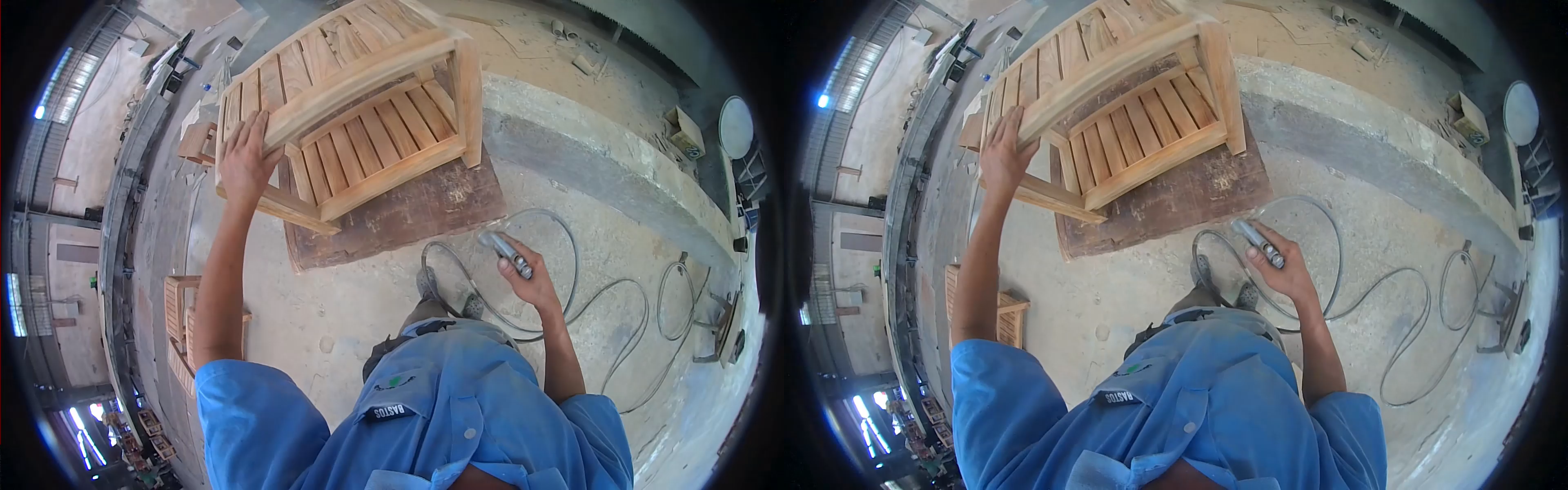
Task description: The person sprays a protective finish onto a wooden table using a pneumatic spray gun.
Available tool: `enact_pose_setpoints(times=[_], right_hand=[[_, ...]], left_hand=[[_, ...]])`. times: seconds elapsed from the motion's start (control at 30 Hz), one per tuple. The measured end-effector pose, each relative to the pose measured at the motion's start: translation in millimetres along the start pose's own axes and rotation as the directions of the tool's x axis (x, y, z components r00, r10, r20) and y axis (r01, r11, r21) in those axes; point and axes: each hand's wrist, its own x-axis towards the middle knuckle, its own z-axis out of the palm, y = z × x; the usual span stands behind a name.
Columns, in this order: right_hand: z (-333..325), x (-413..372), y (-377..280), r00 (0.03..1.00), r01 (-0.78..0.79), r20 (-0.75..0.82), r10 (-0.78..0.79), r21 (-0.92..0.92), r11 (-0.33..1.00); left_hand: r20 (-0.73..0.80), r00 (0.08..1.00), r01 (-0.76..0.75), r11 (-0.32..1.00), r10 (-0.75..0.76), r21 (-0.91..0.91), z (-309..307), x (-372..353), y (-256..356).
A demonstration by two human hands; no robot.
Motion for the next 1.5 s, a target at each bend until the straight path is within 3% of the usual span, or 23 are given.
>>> enact_pose_setpoints(times=[0.2,0.33,0.4,0.43,0.5,0.53,0.57,0.63,0.73,0.77,0.8,0.9,0.97,1.0,1.1,1.13,1.17,1.23,1.3,1.37,1.43,1.5], right_hand=[[-4.4,-23.1,-12.8,0.971,0.213,-0.128,-0.202,0.08,0.974],[2.6,-37.3,-15.7,0.902,0.358,-0.339,-0.268,0.24,0.902],[12.4,-41.5,-20.8,0.843,0.451,-0.446,-0.3,0.283,0.846],[17.1,-43.6,-21.0,0.807,0.496,-0.506,-0.305,0.301,0.815],[30.0,-44.0,-18.0,0.81,0.509,-0.483,-0.333,0.294,0.809],[39.6,-44.5,-17.1,0.83,0.503,-0.428,-0.357,0.299,0.811],[51.0,-46.9,-15.5,0.849,0.496,-0.363,-0.384,0.297,0.816],[91.4,-42.1,-33.1,0.795,0.6,-0.29,-0.533,0.243,0.762],[144.6,-44.9,-63.4,0.814,0.58,-0.168,-0.556,0.202,0.789],[156.2,-45.5,-65.9,0.835,0.55,-0.135,-0.533,0.195,0.812],[163.9,-46.8,-63.7,0.836,0.546,-0.183,-0.517,0.192,0.816],[178.4,-59.0,-57.4,0.834,0.512,-0.337,-0.438,0.173,0.841],[163.8,-91.9,-56.8,0.806,0.468,-0.463,-0.37,0.114,0.877],[151.9,-100.5,-56.3,0.737,0.463,-0.598,-0.315,0.108,0.88],[118.1,-134.2,-62.5,0.49,0.433,-0.856,-0.165,0.075,0.898],[111.4,-144.5,-60.7,0.483,0.422,-0.855,-0.189,0.038,0.906],[104.2,-153.3,-55.8,0.475,0.416,-0.853,-0.217,0.001,0.909],[96.2,-161.7,-51.0,0.508,0.4,-0.821,-0.261,-0.043,0.915],[91.5,-164.4,-49.3,0.589,0.38,-0.754,-0.291,-0.059,0.923],[83.9,-158.3,-47.1,0.634,0.388,-0.71,-0.306,-0.05,0.92],[67.7,-151.3,-52.1,0.687,0.392,-0.653,-0.318,-0.034,0.919],[46.3,-154.5,-65.6,0.741,0.342,-0.602,-0.299,-0.046,0.939]], left_hand=[[-0.001,1.0,0.025,0.998,-0.025,0.054,5.3,-38.9,14.9],[0.008,1.0,-0.007,0.999,0.007,0.036,-0.3,-42.2,16.8],[-0.122,0.97,0.209,0.978,-0.208,-0.009,2.5,-66.1,28.8],[-0.178,0.935,0.303,0.952,-0.306,-0.044,10.4,-83.6,35.2],[-0.249,0.815,0.38,0.807,-0.523,-0.452,46.0,-119.7,23.7],[-0.156,0.691,0.599,0.68,-0.706,-0.423,84.1,-143.3,7.5],[-0.073,0.511,0.783,0.499,-0.856,-0.37,115.4,-166.1,-7.2],[0.16,0.655,0.564,0.337,-0.739,-0.753,143.8,-182.3,-20.4],[0.279,0.556,0.699,0.259,-0.783,-0.666,195.0,-183.3,-59.3],[0.222,0.6,0.716,0.393,-0.769,-0.577,194.5,-182.5,-58.1],[0.164,0.647,0.714,0.516,-0.745,-0.474,191.6,-182.0,-56.3],[0.056,0.704,0.624,0.579,-0.708,-0.525,198.7,-174.9,-60.1],[0.084,0.767,0.567,0.609,-0.637,-0.555,207.3,-182.3,-84.5],[0.094,0.791,0.54,0.618,-0.605,-0.571,219.4,-173.5,-93.8],[0.241,0.798,0.476,0.332,-0.553,-0.814,246.7,-166.2,-114.2],[0.22,0.661,0.665,0.424,-0.718,-0.615,260.3,-170.0,-108.3],[0.3,0.696,0.675,0.452,-0.652,-0.583,271.8,-182.7,-100.8],[0.45,0.735,0.677,0.52,-0.507,-0.521,241.5,-197.5,-37.8],[0.499,0.804,0.586,0.291,-0.324,-0.756,212.5,-222.1,52.2],[0.512,0.845,0.529,0.106,-0.152,-0.842,144.8,-225.6,134.5],[0.544,0.83,0.533,-0.112,-0.121,-0.838,121.4,-225.0,181.2],[0.508,0.853,0.492,-0.14,-0.122,-0.859,81.3,-218.3,205.6]])
